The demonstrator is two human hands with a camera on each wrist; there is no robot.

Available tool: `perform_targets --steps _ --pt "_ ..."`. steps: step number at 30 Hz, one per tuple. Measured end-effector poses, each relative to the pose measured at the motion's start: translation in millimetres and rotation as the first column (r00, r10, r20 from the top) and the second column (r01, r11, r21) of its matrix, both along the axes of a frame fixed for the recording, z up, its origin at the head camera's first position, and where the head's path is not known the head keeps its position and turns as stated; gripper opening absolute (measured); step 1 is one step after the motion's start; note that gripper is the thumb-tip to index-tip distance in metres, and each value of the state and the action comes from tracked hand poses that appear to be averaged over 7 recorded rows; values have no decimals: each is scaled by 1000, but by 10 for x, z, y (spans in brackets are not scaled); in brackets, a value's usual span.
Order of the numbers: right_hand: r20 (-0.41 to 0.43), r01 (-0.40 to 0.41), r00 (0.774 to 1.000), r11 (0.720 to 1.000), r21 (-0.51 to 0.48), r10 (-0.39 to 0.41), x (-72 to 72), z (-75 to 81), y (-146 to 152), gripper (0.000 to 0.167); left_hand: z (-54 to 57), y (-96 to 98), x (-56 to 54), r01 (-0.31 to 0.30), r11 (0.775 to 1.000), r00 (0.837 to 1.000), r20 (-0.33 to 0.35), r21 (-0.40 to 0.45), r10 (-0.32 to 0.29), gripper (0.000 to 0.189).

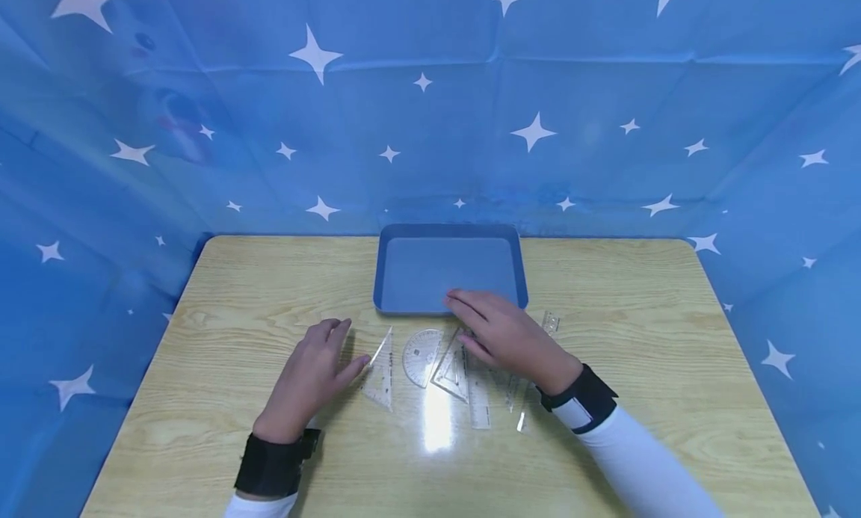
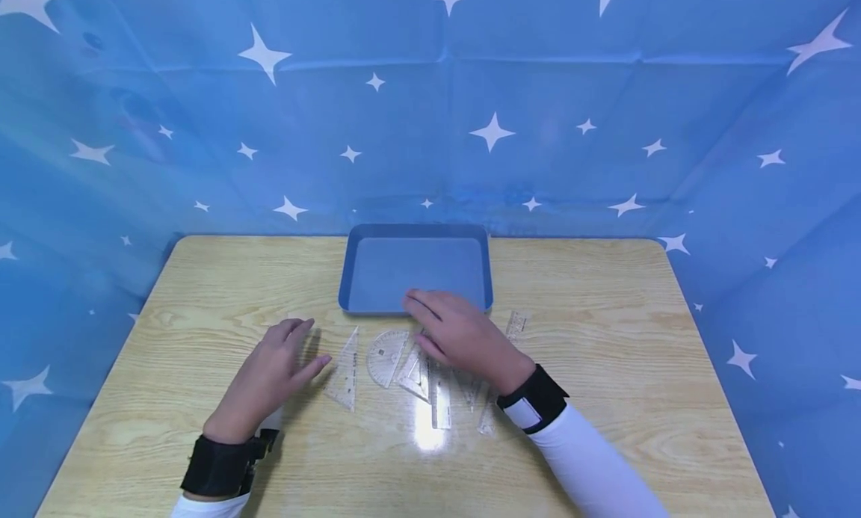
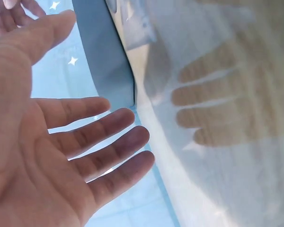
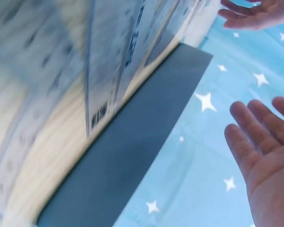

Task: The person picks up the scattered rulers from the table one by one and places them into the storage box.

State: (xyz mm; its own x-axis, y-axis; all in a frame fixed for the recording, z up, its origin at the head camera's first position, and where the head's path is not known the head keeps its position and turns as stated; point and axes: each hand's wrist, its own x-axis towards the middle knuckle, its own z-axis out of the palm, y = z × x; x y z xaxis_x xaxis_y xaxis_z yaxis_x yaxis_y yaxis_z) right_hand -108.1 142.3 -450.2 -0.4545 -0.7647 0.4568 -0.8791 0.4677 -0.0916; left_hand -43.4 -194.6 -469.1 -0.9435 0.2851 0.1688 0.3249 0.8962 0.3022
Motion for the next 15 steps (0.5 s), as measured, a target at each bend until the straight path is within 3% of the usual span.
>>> perform_targets --steps 11,15 --pt "78 -41 996 997 67 36 91 -87 -353 63 -101 118 70 18 1000 1000 20 -12 -18 77" --pt "117 -48 992 996 74 39 125 -135 -463 58 -168 142 87 26 999 999 25 -30 -26 81"
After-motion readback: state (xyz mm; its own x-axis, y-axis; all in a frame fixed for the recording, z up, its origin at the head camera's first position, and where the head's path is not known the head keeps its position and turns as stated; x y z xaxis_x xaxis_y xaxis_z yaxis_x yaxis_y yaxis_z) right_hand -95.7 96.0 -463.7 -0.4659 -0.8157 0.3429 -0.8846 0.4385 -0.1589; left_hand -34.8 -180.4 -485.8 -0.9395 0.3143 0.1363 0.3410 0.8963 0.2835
